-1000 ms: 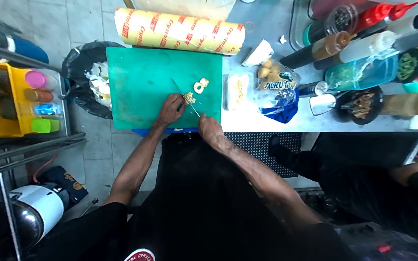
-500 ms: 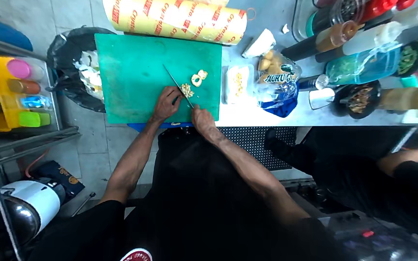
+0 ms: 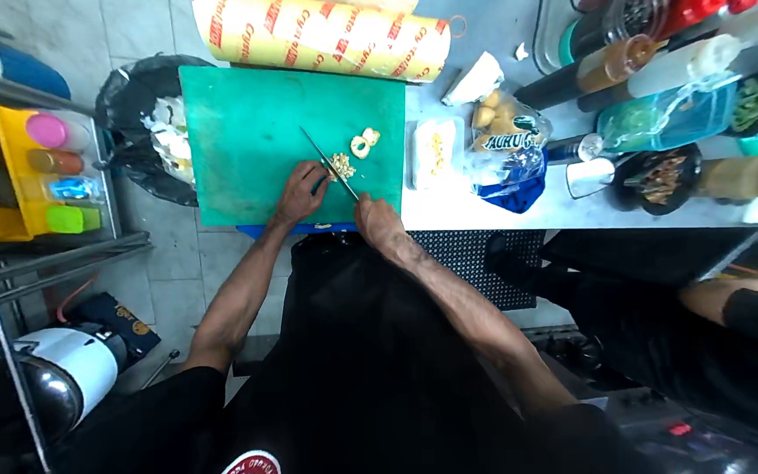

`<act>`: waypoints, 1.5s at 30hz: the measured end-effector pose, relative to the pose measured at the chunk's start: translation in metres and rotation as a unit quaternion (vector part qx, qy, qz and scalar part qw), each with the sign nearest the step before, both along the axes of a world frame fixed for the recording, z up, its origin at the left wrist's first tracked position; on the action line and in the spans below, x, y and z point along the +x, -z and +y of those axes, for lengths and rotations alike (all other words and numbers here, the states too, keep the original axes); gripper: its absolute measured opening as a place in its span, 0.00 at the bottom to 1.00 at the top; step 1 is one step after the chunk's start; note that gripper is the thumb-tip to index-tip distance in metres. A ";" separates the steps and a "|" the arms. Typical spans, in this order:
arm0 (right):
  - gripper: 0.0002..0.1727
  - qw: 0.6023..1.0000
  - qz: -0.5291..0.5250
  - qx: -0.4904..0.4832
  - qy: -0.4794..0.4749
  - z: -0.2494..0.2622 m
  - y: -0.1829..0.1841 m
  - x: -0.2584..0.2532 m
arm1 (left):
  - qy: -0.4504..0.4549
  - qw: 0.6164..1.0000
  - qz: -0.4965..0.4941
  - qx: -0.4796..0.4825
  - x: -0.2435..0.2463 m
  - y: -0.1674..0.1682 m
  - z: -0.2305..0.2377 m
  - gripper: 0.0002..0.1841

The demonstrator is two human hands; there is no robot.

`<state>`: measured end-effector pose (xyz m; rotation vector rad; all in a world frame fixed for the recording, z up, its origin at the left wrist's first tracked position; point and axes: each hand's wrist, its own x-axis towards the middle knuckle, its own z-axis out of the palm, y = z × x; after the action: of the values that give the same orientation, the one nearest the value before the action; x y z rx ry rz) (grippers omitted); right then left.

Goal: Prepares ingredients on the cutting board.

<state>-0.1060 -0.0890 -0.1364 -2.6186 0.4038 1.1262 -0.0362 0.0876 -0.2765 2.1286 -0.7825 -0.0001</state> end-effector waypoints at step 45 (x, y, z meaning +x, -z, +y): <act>0.23 0.979 -0.142 0.138 0.053 -0.097 0.058 -0.036 | -0.168 0.984 -0.025 0.054 0.000 -0.011 -0.027 0.21</act>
<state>-0.1416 -0.1856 -0.1946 -2.4302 0.2966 0.7017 -0.0362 0.0608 -0.2653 2.3484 -0.4516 0.1941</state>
